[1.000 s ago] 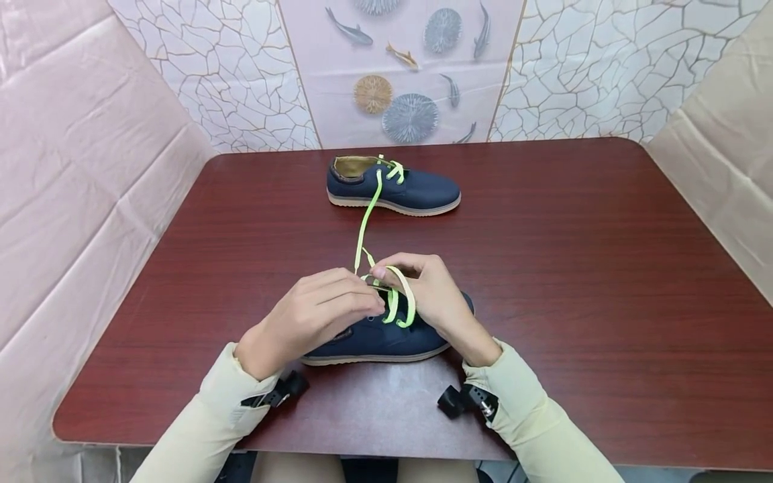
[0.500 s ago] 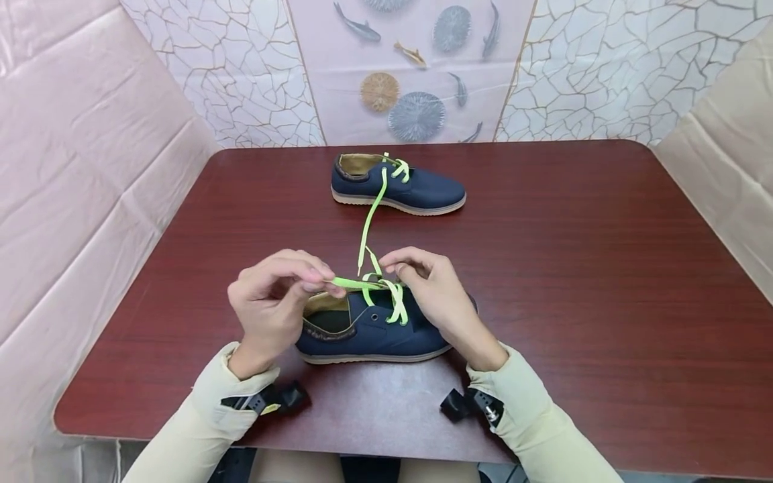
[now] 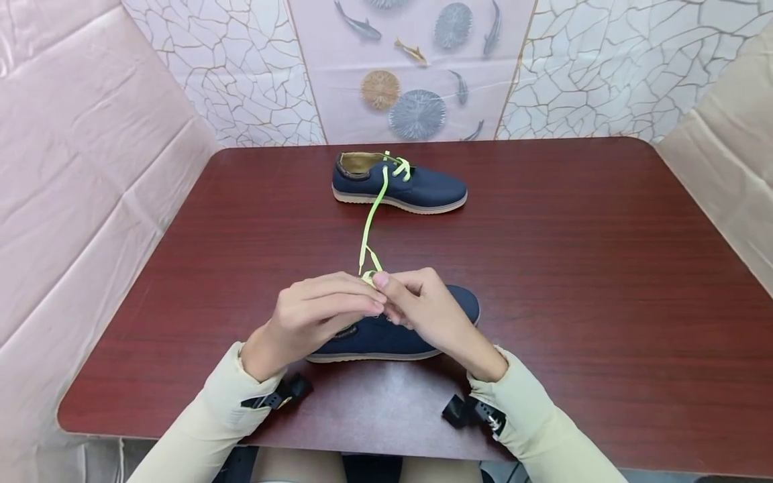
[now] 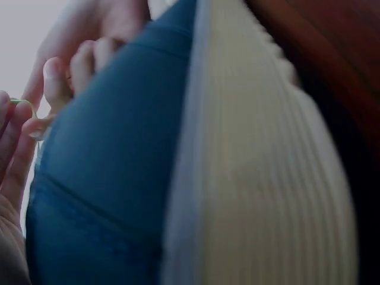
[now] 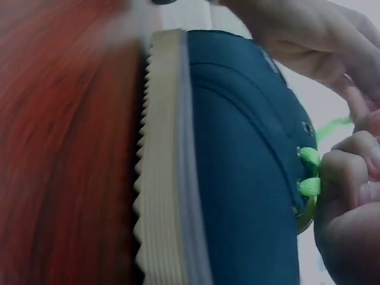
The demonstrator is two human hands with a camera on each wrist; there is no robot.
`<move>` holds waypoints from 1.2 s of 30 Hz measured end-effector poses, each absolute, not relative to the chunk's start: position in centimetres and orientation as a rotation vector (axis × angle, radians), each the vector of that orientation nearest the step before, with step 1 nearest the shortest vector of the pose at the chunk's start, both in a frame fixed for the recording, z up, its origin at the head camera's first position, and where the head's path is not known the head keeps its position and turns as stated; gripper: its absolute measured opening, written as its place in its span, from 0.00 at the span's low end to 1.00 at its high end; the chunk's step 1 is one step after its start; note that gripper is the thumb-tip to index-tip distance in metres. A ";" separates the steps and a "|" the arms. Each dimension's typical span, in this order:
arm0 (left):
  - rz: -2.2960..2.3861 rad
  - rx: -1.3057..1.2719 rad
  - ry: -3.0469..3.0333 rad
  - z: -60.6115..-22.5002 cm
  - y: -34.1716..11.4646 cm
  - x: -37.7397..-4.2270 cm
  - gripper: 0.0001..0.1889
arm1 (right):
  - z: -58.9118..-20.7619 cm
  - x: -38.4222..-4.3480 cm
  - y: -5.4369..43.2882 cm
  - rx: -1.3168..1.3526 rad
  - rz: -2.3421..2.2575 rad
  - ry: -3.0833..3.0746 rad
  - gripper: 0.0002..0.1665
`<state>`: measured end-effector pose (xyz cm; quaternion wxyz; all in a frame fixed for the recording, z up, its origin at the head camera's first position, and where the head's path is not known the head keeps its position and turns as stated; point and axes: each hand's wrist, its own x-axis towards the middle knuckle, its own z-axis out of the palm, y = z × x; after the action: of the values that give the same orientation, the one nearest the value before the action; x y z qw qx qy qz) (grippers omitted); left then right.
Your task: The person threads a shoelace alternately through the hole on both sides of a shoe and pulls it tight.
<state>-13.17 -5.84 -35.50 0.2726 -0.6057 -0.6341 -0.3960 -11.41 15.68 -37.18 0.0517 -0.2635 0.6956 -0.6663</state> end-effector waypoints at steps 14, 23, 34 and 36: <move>-0.466 -1.609 -1.741 -35.8 -6.3 -13.5 0.11 | -35.8 -12.0 17.4 -0.520 -1.792 1.885 0.26; -0.512 -1.532 -1.788 -35.9 -6.4 -13.5 0.06 | -36.5 -12.4 17.6 -0.490 -1.943 1.593 0.15; -0.463 -1.362 -2.326 -36.2 -7.1 -13.3 0.11 | -36.5 -11.8 16.3 -0.544 -1.952 2.132 0.06; -0.519 -1.339 -2.420 -36.1 -6.8 -13.0 0.10 | -36.6 -11.6 16.2 -0.590 -1.916 2.232 0.05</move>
<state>-13.03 -6.78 -36.11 0.1633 -0.4694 -0.8484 -0.1820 -11.63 16.22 -36.60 0.0705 -0.1961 0.7421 -0.6371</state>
